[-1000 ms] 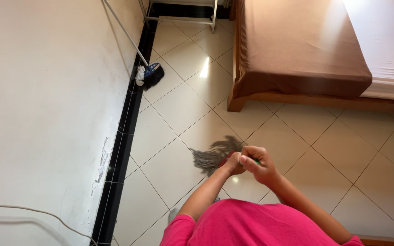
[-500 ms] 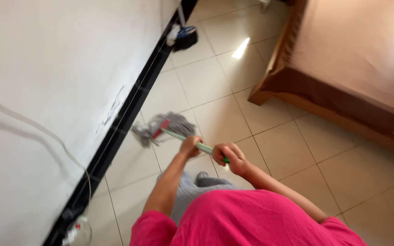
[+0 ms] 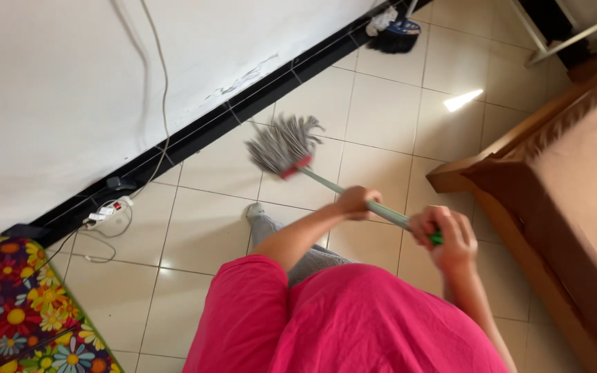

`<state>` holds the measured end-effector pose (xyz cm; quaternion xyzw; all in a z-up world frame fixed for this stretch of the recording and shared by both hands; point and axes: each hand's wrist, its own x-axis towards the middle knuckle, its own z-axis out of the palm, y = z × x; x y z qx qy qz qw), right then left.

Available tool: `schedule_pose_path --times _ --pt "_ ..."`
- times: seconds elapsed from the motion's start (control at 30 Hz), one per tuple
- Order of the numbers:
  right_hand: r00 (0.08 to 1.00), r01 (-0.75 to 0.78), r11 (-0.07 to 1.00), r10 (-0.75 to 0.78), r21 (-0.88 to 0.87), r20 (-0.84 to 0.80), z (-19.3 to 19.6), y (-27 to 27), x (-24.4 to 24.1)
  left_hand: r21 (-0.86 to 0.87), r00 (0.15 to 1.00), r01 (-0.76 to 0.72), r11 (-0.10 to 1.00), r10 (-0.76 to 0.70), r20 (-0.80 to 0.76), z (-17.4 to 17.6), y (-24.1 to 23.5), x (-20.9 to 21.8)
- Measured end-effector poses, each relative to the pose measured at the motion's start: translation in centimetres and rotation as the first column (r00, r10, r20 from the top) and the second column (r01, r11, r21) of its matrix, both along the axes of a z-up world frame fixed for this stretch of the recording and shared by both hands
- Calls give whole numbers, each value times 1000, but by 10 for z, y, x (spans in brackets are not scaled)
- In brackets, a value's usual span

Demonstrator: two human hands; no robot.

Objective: The person mops a tiled floor with a mop held in both hands, then places the mop on the floor.

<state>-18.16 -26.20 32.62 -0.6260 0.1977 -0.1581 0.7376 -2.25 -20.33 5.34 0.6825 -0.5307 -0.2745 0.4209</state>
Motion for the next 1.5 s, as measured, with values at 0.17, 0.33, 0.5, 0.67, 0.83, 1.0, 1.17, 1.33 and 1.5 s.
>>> schedule_pose_path --times 0.17,0.33,0.5,0.67,0.83,1.0,1.17,1.33,1.5 --pt "991 -128 977 118 -171 -67 32 11 24 2 979 150 989 -148 -139 18 -12 -45" --pt "979 -206 957 201 -205 -44 35 22 63 88 958 142 986 -115 -262 56 16 -12" --pt "903 -391 907 410 -154 124 44 38 108 242 982 -48 969 90 -168 75 68 62" --pt "756 -617 778 628 -119 185 -25 59 171 269 915 -396 878 400 42 -6 148 136" --pt "664 -708 691 722 -147 197 -69 93 221 332 819 -567 754 558 133 -36 208 189" --pt "649 -287 526 722 -801 241 -34 64 258 225 857 -515 827 501 120 -22 167 215" --pt "869 -460 880 474 -122 140 -5 46 258 260 930 -357 897 367 9 27 87 241" --pt "884 -451 773 457 -446 -102 -10 85 280 207 942 -301 931 324 -89 3 67 264" --pt "819 -557 712 558 -428 -137 -6 99 296 159 911 -395 905 409 -63 4 88 267"
